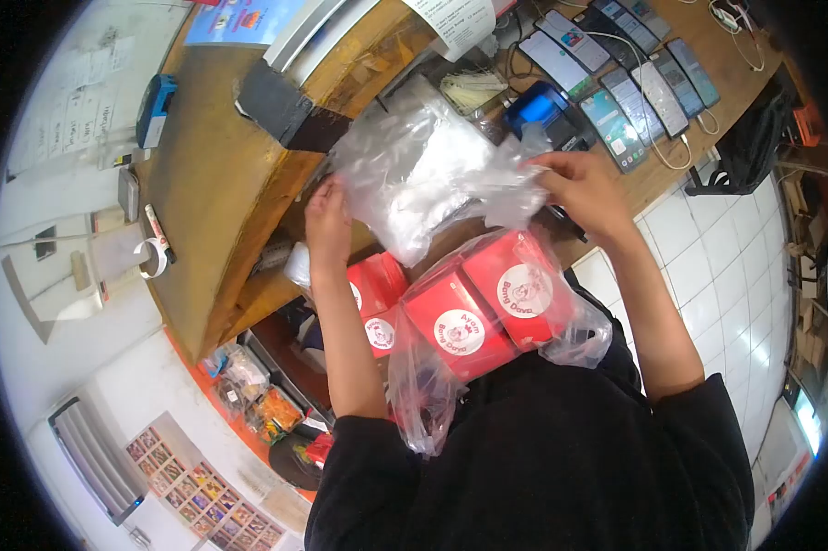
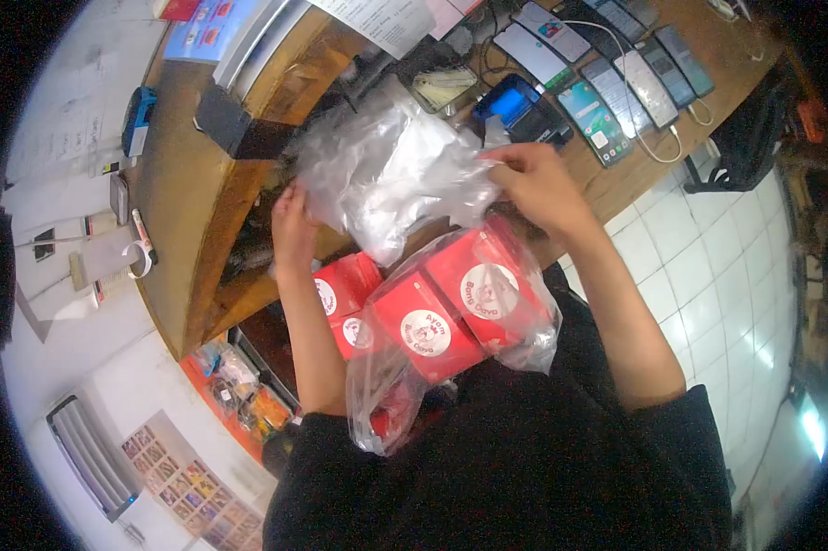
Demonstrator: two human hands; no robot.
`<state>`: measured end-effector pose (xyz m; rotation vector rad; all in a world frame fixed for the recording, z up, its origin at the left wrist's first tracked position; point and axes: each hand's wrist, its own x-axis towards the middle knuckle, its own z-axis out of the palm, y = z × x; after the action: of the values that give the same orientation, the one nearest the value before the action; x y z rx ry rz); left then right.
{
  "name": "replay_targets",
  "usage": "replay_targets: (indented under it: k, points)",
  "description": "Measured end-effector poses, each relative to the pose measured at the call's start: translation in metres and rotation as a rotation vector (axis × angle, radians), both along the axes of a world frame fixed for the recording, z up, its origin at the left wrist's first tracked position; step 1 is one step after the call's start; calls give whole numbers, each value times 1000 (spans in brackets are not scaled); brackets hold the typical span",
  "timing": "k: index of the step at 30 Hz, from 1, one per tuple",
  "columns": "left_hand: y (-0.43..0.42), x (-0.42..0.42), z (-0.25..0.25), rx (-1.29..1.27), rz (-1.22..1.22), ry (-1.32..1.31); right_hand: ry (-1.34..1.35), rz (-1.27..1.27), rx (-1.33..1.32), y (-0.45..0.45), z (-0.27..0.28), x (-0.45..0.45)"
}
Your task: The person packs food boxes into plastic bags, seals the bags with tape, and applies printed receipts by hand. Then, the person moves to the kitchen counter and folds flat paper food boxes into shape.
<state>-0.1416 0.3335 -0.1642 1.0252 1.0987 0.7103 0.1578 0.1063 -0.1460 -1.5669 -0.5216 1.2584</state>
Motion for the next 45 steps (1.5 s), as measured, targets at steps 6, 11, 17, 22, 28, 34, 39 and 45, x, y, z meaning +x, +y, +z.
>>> replay_targets:
  k: [6, 11, 17, 22, 28, 34, 39, 45]
  points:
    - [-110, 55, 136, 1015, -715, 349, 11, 217, 157, 35, 65, -45]
    - [-200, -15, 218, 936, -394, 794, 262, 35, 421, 13, 136, -36]
    - [-281, -108, 155, 386, -412, 746, -85, 1348, 497, -44, 127, -119]
    - [-287, -92, 189, 205, 76, 98, -994, 830, 276, 20, -31, -202]
    - [-300, -97, 187, 369, 84, 129, -1148, 1398, 167, 41, -68, -154]
    - [-298, -116, 223, 313, -74, 528, -1552, 1759, -169, -78, 155, -85]
    - [-303, -129, 215, 574, -293, 526, -1403, 1861, 179, -93, 221, -76]
    - [-307, -190, 80, 640, -284, 769, -892, 1001, 358, -109, 133, 24]
